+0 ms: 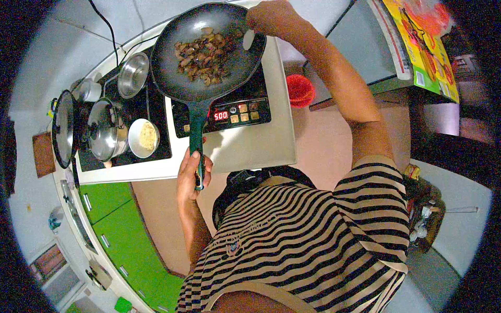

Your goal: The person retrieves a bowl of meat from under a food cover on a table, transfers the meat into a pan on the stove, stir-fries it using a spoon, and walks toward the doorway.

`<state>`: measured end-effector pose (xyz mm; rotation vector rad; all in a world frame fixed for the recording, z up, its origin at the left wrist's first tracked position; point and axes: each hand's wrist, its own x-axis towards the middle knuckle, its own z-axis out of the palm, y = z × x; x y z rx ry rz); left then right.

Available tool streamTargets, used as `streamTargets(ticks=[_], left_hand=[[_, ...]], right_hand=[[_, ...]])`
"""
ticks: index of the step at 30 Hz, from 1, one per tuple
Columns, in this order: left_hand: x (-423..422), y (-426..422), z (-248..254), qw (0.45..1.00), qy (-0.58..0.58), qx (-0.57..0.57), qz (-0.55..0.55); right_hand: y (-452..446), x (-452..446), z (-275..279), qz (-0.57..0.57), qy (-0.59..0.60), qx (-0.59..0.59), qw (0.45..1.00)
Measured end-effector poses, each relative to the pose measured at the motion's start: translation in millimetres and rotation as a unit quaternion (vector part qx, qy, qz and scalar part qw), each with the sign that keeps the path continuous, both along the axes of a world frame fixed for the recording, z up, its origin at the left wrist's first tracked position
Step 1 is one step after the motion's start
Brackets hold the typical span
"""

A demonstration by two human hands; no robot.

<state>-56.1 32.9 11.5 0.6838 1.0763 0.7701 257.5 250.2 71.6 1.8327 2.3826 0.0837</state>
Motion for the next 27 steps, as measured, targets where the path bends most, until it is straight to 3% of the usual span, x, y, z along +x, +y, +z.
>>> streamTargets(ticks=[2, 4, 9, 11, 14, 16, 18, 20, 22, 23, 26, 27], left_hand=[[-0.3, 0.0, -1.7, 1.000, -0.003, -0.002, 0.000], [-0.6, -0.3, -1.3, 1.000, -0.004, -0.005, 0.001], [1.4, 0.0, -0.7, 1.000, -0.002, -0.008, 0.007], [1.1, 0.6, -0.2, 1.000, -0.003, -0.009, 0.007], [1.4, -0.2, 1.8, 1.000, -0.003, -0.013, 0.010], [1.3, 0.1, 1.0, 1.000, -0.001, -0.013, 0.011], [1.4, -0.4, -0.6, 1.000, 0.022, -0.002, 0.004], [0.4, -0.1, -0.6, 1.000, 0.010, -0.005, 0.005], [-0.8, 1.3, -0.9, 1.000, -0.001, -0.007, 0.005], [-1.7, 1.2, -1.4, 1.000, -0.005, -0.007, 0.002], [-0.6, 1.8, -0.6, 1.000, -0.005, -0.007, -0.002], [-0.5, 2.0, 0.1, 1.000, -0.002, -0.008, -0.002]], right_hand=[[9.0, 2.7, -25.4, -0.005, -0.054, 0.011, 0.998], [26.1, -0.6, -51.2, 0.043, 0.023, 0.091, 0.995], [63.5, -37.1, -78.9, 0.063, 0.013, 0.149, 0.987], [69.4, -52.1, -82.3, 0.126, 0.075, 0.168, 0.975], [62.7, -70.7, -74.3, 0.215, 0.055, 0.213, 0.952], [51.5, -75.7, -53.1, 0.201, 0.025, 0.204, 0.958], [45.6, -66.1, -31.1, 0.155, 0.035, 0.109, 0.981], [30.6, -43.6, -4.0, 0.175, -0.019, 0.128, 0.976], [32.4, -31.0, 6.6, 0.037, -0.055, -0.019, 0.998], [32.1, -30.3, 10.5, 0.036, -0.056, -0.020, 0.998], [36.2, -30.8, -0.4, 0.011, -0.063, -0.077, 0.995], [47.0, -33.0, -29.5, 0.034, -0.007, -0.014, 0.999]])
